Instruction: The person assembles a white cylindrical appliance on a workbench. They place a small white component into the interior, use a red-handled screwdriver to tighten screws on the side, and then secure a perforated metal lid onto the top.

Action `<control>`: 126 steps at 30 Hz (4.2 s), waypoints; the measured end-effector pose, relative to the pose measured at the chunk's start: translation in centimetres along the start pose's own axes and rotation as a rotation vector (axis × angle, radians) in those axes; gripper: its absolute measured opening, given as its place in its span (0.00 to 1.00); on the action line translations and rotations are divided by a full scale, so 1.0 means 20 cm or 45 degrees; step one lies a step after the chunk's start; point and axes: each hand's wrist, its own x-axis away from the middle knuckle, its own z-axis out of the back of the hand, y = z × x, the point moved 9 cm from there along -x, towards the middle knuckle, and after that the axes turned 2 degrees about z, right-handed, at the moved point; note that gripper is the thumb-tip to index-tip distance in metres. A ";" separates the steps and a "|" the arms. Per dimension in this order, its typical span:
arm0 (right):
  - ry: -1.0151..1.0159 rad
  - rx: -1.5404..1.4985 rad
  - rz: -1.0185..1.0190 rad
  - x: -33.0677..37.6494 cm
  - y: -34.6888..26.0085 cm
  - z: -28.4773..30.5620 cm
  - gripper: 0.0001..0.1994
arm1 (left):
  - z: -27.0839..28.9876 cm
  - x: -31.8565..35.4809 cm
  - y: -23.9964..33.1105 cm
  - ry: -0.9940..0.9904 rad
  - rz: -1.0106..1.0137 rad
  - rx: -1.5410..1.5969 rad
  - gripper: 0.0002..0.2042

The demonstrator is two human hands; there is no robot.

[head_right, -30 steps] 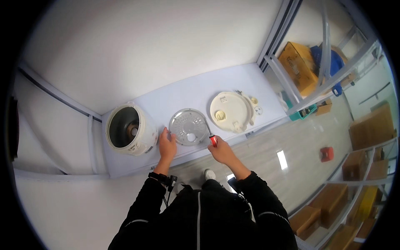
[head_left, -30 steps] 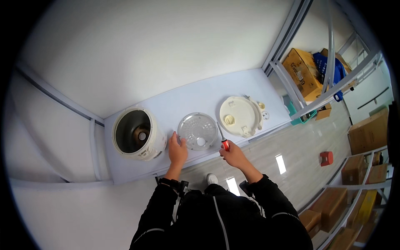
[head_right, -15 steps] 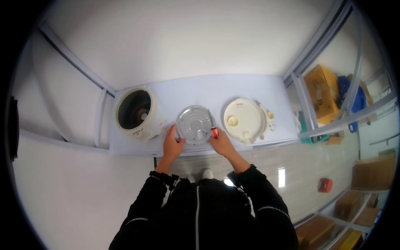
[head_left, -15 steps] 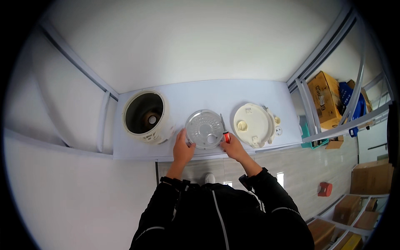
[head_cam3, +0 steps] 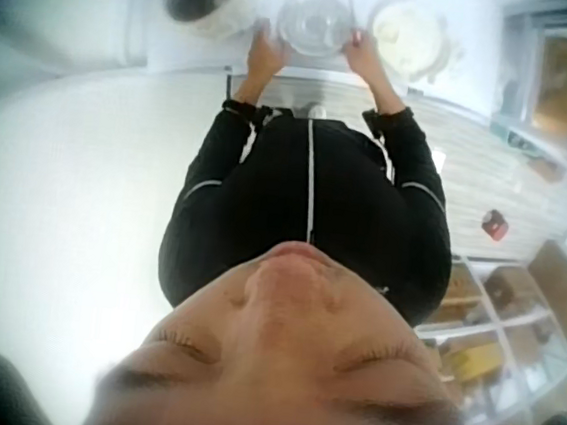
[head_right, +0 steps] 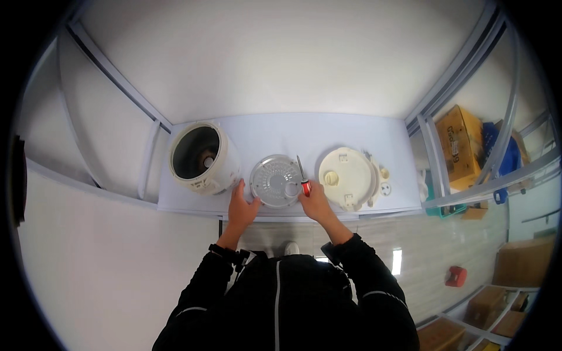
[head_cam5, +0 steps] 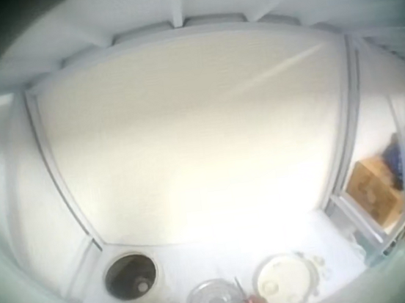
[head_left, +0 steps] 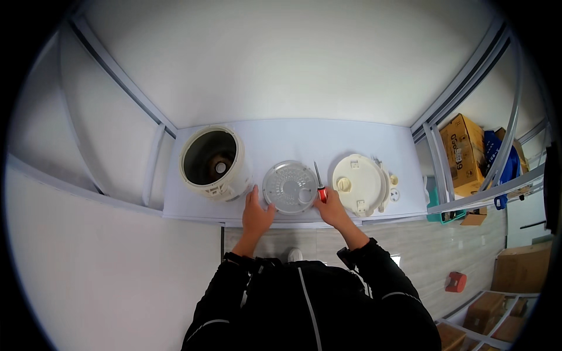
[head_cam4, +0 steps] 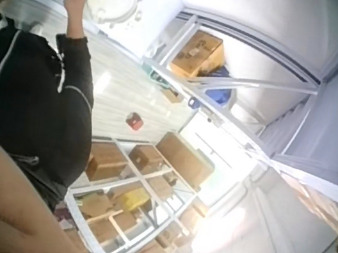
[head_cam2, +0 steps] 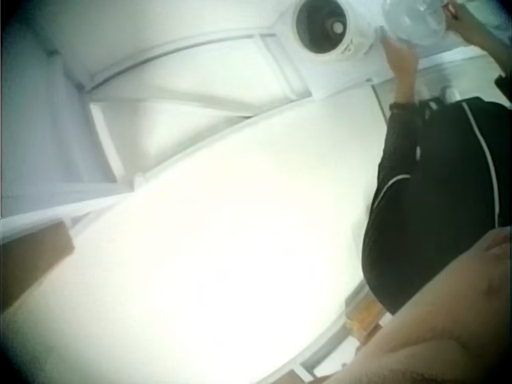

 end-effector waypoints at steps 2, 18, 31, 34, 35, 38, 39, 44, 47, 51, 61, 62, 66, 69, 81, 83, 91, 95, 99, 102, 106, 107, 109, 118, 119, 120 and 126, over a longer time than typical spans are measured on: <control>0.006 -0.059 -0.043 0.03 -0.02 0.01 0.08 | 0.00 -0.06 0.03 0.079 -0.161 -0.018 0.42; -0.104 -0.130 -0.297 0.04 0.03 -0.01 0.16 | -0.13 -0.14 -0.13 -0.214 0.161 -0.002 0.41; -0.073 -0.133 -0.336 -0.02 0.11 -0.02 0.14 | -0.05 -0.05 -0.06 -0.210 0.120 -0.016 0.39; 0.006 -0.186 -0.271 -0.04 0.06 0.02 0.14 | 0.01 -0.03 0.01 -0.176 0.059 0.120 0.37; 0.031 -0.208 -0.250 -0.05 0.05 0.03 0.14 | 0.02 -0.03 0.03 -0.170 0.038 0.174 0.37; 0.067 -0.286 -0.219 -0.06 -0.02 0.07 0.12 | 0.07 -0.01 0.08 -0.100 -0.090 0.167 0.37; 0.074 -0.313 -0.215 -0.06 -0.07 0.10 0.12 | 0.08 0.00 0.10 -0.091 -0.108 0.189 0.36; 0.116 -0.300 -0.155 -0.07 -0.27 0.21 0.13 | 0.17 0.01 0.23 -0.044 -0.194 0.248 0.35; 0.128 -0.337 -0.079 -0.07 -0.39 0.26 0.17 | 0.24 0.00 0.30 -0.043 -0.179 0.212 0.35; 0.129 -0.435 0.022 -0.06 -0.60 0.32 0.21 | 0.43 0.04 0.46 0.034 -0.196 0.254 0.34; 0.011 -0.508 0.173 -0.15 -1.01 0.19 0.22 | 0.89 0.09 0.52 0.327 -0.211 0.326 0.28; -0.015 -0.529 0.172 -0.17 -1.03 0.14 0.22 | 0.92 0.09 0.48 0.362 -0.186 0.330 0.28; -0.122 -0.534 0.217 -0.24 -1.06 -0.07 0.20 | 1.02 0.09 0.31 0.445 -0.114 0.305 0.27; -0.194 -0.491 0.148 -0.26 -1.07 -0.19 0.18 | 1.08 0.08 0.21 0.440 -0.052 0.329 0.28; -0.115 -0.349 0.118 -0.36 -1.17 -0.48 0.18 | 1.24 -0.09 -0.06 0.454 -0.097 0.254 0.22; -0.110 -0.333 0.101 -0.39 -1.18 -0.52 0.18 | 1.26 -0.13 -0.07 0.435 -0.125 0.244 0.22; -0.027 -0.204 0.110 -0.48 -1.14 -0.58 0.19 | 1.29 -0.27 -0.12 0.340 -0.151 0.242 0.22; -0.007 -0.135 0.090 -0.51 -1.17 -0.59 0.19 | 1.30 -0.32 -0.13 0.349 -0.213 0.227 0.23; 0.023 -0.106 0.110 -0.51 -1.16 -0.59 0.19 | 1.32 -0.33 -0.11 0.303 -0.225 0.213 0.23; 0.062 -0.048 0.131 -0.51 -1.19 -0.59 0.19 | 1.32 -0.35 -0.10 0.245 -0.198 0.200 0.24; 0.079 0.007 0.179 -0.52 -1.20 -0.59 0.18 | 1.31 -0.35 -0.11 0.262 -0.232 0.152 0.24; 0.065 0.029 0.172 -0.51 -1.23 -0.60 0.17 | 1.31 -0.35 -0.11 0.270 -0.234 0.148 0.24; 0.055 0.068 0.171 -0.49 -1.27 -0.60 0.16 | 1.30 -0.35 -0.12 0.260 -0.212 0.164 0.24; 0.083 0.264 0.472 -0.49 -1.31 -0.61 0.17 | 1.31 -0.34 -0.10 0.259 -0.209 0.159 0.24; 0.095 0.292 0.504 -0.47 -1.32 -0.61 0.17 | 1.31 -0.34 -0.10 0.260 -0.213 0.158 0.24; 0.108 0.321 0.537 -0.46 -1.34 -0.61 0.18 | 1.31 -0.34 -0.10 0.264 -0.214 0.156 0.24; 0.054 -0.040 0.221 -0.48 -1.23 -0.61 0.18 | 1.32 -0.32 -0.08 0.266 -0.216 0.229 0.24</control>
